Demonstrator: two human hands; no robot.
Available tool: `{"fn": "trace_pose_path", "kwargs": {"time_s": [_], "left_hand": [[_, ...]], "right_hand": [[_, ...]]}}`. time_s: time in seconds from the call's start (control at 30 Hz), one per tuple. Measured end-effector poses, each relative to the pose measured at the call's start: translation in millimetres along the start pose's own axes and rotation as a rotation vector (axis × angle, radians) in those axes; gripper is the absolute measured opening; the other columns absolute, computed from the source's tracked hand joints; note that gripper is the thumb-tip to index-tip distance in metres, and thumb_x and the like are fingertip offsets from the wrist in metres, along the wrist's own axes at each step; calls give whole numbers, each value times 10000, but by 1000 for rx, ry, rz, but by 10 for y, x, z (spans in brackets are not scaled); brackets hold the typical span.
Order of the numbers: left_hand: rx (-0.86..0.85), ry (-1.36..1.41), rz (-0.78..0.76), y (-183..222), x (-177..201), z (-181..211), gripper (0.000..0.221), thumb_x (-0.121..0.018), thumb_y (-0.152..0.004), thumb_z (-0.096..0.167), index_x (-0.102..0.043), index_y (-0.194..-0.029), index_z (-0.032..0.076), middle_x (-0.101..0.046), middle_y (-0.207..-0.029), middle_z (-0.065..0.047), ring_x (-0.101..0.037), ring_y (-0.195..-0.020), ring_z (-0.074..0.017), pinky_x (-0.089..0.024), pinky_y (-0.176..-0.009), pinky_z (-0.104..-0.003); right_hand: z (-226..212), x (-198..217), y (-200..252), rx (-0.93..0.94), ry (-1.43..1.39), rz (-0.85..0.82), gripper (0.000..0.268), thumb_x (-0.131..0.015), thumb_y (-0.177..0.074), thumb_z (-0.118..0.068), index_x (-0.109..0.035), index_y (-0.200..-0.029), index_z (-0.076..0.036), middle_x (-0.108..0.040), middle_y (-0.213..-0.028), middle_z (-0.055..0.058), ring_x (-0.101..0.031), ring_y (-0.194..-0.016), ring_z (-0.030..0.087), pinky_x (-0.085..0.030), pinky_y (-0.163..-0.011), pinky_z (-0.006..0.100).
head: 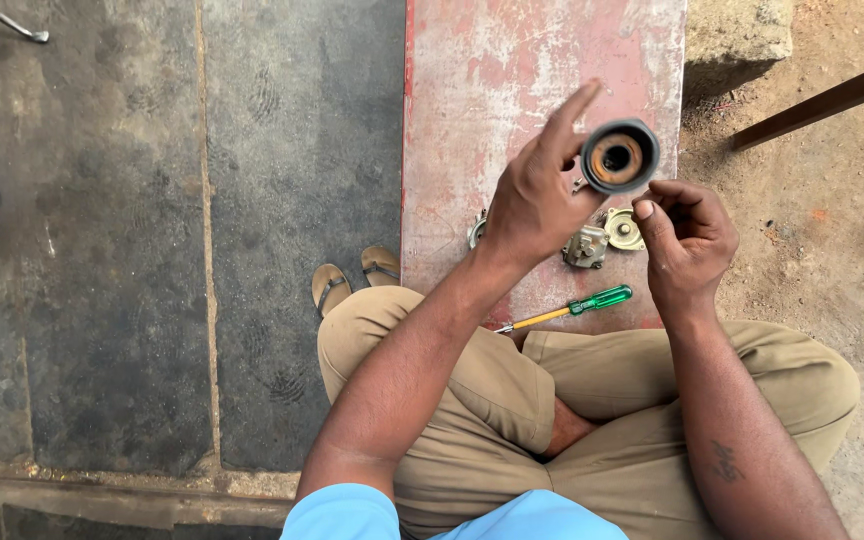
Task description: The person disassembles and handles various internal components of a motorcycle carburetor, including a slide, needle, and springs, while using a screwdriver to manipulate parts.
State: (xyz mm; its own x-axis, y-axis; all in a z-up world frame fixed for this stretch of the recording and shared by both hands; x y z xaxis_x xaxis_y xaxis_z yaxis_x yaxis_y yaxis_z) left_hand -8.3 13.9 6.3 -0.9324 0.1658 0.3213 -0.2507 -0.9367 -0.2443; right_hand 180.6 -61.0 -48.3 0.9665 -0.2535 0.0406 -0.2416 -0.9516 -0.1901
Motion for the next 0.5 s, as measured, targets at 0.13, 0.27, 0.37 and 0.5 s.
{"fn": "trace_pose_path", "kwargs": {"time_s": [0.13,0.27,0.37,0.5], "left_hand": [[-328,-108,54,91,-18,147,993,-859,-848,91,-252,-1623,224,-679,-1368,-49,-714,-1152,-182,-630,-987,-307],[-391,-107,32,101,9,228,974,-865,-876,80,-254,-1623,216,-717,-1275,6,-704,-1135,-182,-605,-973,-312],[-377,-141,21,100,9,231,979,-851,-884,53,-246,-1635,217,-727,-1204,3,-716,-1121,-176,-612,-968,-316],[-359,-112,7,86,-22,191,993,-850,-879,54,-224,-1635,204,-724,-1234,-27,-724,-1105,-188,-619,-950,-317]], "right_hand": [[-91,28,38,87,-23,56,193,-723,-1100,-13,-626,-1260,33,-691,-1109,82,-667,-963,103,-570,-882,221],[-142,51,52,156,-100,114,178,-679,-1120,-50,-603,-1255,38,-691,-1175,114,-708,-1006,143,-624,-908,272],[-131,73,63,247,-74,123,171,-691,-1147,-51,-615,-1268,44,-658,-1145,119,-697,-982,151,-616,-881,274],[-165,84,66,277,-51,121,188,-714,-1134,-79,-617,-1261,20,-647,-1164,120,-689,-971,143,-607,-854,254]]}}
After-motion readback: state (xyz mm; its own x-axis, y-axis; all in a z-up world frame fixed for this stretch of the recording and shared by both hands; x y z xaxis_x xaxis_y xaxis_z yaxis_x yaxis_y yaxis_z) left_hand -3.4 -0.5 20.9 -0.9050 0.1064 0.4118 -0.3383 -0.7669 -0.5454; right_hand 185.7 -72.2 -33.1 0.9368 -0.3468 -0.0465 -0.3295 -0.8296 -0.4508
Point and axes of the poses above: each hand's wrist, its own y-axis away from the middle knuckle, its own x-axis out of the back of the hand, z = x × y, the point moved 1 cm from there along -y, towards the middle knuckle
